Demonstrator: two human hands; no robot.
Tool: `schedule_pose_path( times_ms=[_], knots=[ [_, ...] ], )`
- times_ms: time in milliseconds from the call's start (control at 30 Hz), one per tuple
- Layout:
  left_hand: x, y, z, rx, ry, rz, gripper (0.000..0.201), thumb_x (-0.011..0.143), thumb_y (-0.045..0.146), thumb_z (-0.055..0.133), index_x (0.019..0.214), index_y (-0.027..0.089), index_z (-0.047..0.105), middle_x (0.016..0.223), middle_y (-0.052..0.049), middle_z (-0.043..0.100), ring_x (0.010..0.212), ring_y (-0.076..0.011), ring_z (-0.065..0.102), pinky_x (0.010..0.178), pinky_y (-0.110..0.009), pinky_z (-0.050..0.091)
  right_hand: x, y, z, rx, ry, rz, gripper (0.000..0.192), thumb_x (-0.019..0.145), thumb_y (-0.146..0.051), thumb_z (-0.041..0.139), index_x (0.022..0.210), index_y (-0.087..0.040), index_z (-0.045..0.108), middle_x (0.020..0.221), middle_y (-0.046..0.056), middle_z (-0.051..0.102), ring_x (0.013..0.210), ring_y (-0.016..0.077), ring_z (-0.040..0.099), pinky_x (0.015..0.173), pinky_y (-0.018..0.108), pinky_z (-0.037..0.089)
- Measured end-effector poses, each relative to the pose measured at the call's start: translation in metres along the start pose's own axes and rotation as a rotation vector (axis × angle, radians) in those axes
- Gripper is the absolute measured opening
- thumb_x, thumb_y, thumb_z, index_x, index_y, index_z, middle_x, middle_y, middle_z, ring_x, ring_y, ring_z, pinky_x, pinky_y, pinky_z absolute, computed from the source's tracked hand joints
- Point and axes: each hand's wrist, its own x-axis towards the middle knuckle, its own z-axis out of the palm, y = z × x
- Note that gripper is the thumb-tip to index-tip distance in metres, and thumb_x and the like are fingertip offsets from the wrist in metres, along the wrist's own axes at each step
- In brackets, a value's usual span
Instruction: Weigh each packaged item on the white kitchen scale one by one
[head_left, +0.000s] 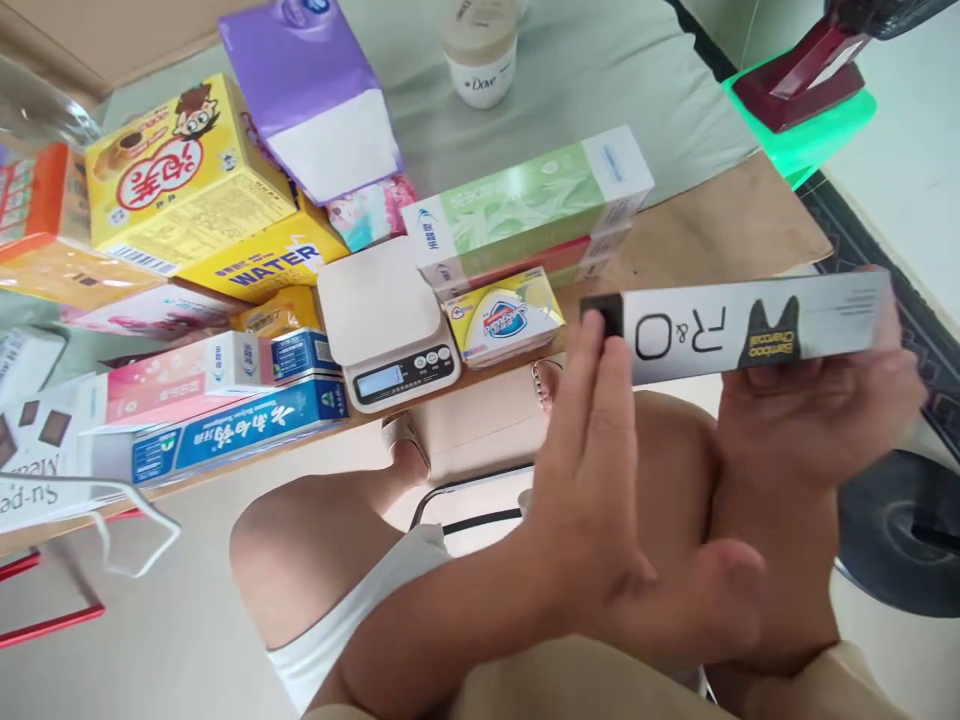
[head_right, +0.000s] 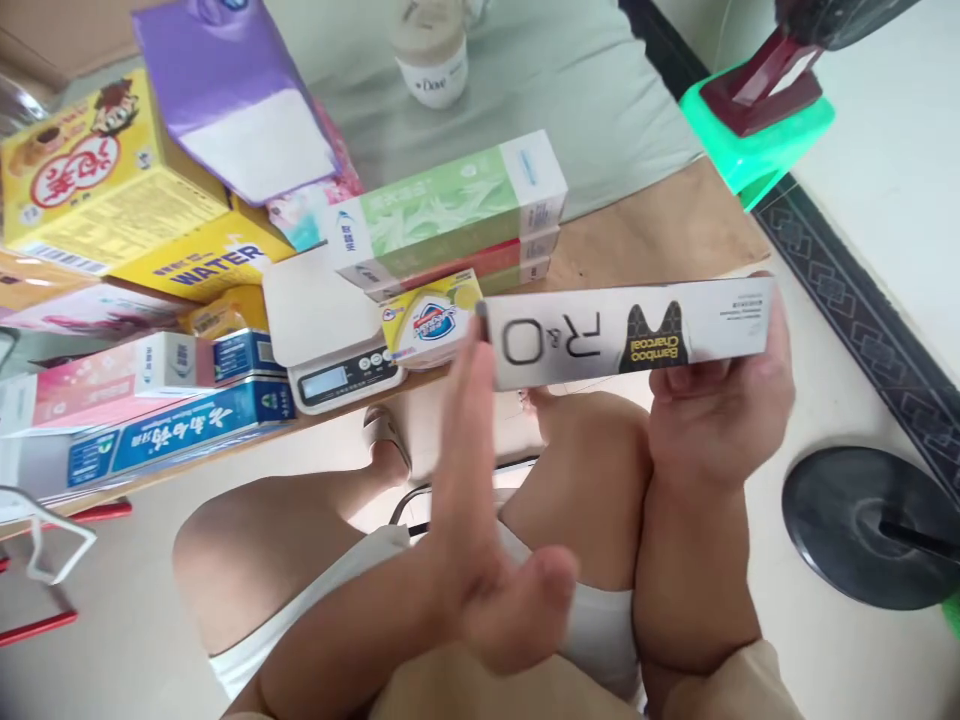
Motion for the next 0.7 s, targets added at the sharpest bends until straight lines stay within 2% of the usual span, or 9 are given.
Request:
schedule_pose_path(
  times_ms=[67, 100, 167, 233, 367, 433, 567, 633, 700],
  knots=[
    [-0.001, -0.026, 0.018, 0.001, -0.079, 0.029, 0.100, 0.101, 0.063, 0.050, 0.173, 0.028, -0.010, 0.184, 0.000, -0.008, 0.172, -0.0345, 0.004, 0.145, -0.059, 0.014, 0.013, 0.007, -0.001, 0.034, 0.066, 0.023, 0.039, 0.055, -0.037, 0.077, 0.092, -0.024, 0.078, 0.057, -0.005, 0.038, 0.042, 0.0060, 0.031, 0.033, 0.022, 0.014],
    [-0.001, -0.039, 0.024, -0.003, -0.094, 0.010, 0.100, 0.102, 0.061, 0.050, 0.172, 0.028, -0.013, 0.183, -0.002, -0.010, 0.172, -0.0344, 0.001, 0.144, -0.060, 0.011, 0.018, 0.011, -0.001, 0.020, 0.107, 0.028, 0.040, 0.055, -0.030, 0.073, 0.094, -0.024, 0.080, 0.057, -0.005, 0.042, 0.042, 0.0059, 0.034, 0.032, 0.022, 0.015],
    [0.003, -0.062, 0.031, -0.015, -0.098, -0.063, 0.097, 0.103, 0.060, 0.049, 0.172, 0.028, -0.011, 0.184, -0.006, -0.008, 0.172, -0.0351, -0.001, 0.143, -0.063, 0.006, 0.026, 0.019, 0.002, -0.036, 0.156, 0.037, 0.047, 0.058, -0.024, 0.069, 0.104, -0.024, 0.082, 0.060, -0.004, 0.047, 0.043, 0.0062, 0.040, 0.033, 0.021, 0.022],
    [0.009, -0.077, 0.037, -0.046, -0.102, -0.185, 0.096, 0.102, 0.062, 0.050, 0.173, 0.029, -0.006, 0.184, -0.009, -0.002, 0.172, -0.0372, 0.002, 0.143, -0.063, 0.006, 0.030, 0.026, 0.004, -0.079, 0.109, 0.046, 0.048, 0.063, -0.023, 0.068, 0.110, -0.024, 0.081, 0.067, -0.003, 0.054, 0.048, 0.0056, 0.046, 0.038, 0.021, 0.032],
    [0.014, -0.086, 0.044, -0.142, -0.067, -0.366, 0.099, 0.100, 0.062, 0.056, 0.172, 0.033, -0.005, 0.185, -0.007, -0.001, 0.172, -0.0382, 0.003, 0.144, -0.060, 0.011, 0.029, 0.035, 0.006, -0.170, 0.006, 0.124, 0.040, 0.071, -0.020, 0.068, 0.110, -0.025, 0.077, 0.087, 0.000, 0.064, 0.067, 0.0062, 0.060, 0.060, 0.025, 0.055],
    [0.011, -0.086, 0.047, -0.123, -0.067, -0.306, 0.096, 0.101, 0.059, 0.052, 0.171, 0.036, -0.010, 0.184, -0.004, -0.010, 0.172, -0.0376, -0.004, 0.142, -0.063, 0.011, 0.025, 0.036, 0.007, -0.213, -0.024, 0.171, 0.037, 0.072, -0.019, 0.070, 0.108, -0.024, 0.077, 0.094, 0.002, 0.068, 0.076, 0.0090, 0.066, 0.073, 0.032, 0.062],
    [0.003, -0.084, 0.049, -0.009, -0.049, -0.119, 0.097, 0.101, 0.059, 0.050, 0.171, 0.036, -0.012, 0.181, -0.002, -0.026, 0.170, -0.0391, -0.018, 0.138, -0.072, 0.007, 0.017, 0.032, 0.011, -0.194, 0.010, 0.237, 0.041, 0.067, -0.019, 0.075, 0.108, -0.025, 0.077, 0.100, 0.002, 0.070, 0.087, 0.0123, 0.071, 0.087, 0.039, 0.064],
    [0.001, -0.083, 0.050, 0.036, 0.004, 0.005, 0.103, 0.096, 0.059, 0.057, 0.173, 0.032, -0.006, 0.183, -0.006, -0.015, 0.171, -0.0412, -0.011, 0.138, -0.071, 0.013, 0.014, 0.031, 0.012, -0.192, 0.029, 0.244, 0.042, 0.066, -0.021, 0.076, 0.109, -0.026, 0.077, 0.101, 0.001, 0.069, 0.090, 0.0123, 0.071, 0.092, 0.041, 0.064],
    [0.000, -0.084, 0.050, 0.033, 0.041, 0.124, 0.092, 0.095, 0.054, 0.058, 0.172, 0.031, 0.013, 0.181, -0.013, 0.019, 0.169, -0.0427, 0.019, 0.134, -0.068, 0.031, 0.013, 0.031, 0.012, -0.216, 0.019, 0.233, 0.045, 0.067, -0.022, 0.077, 0.112, -0.027, 0.076, 0.101, 0.001, 0.069, 0.091, 0.0123, 0.071, 0.095, 0.041, 0.063]
  ],
)
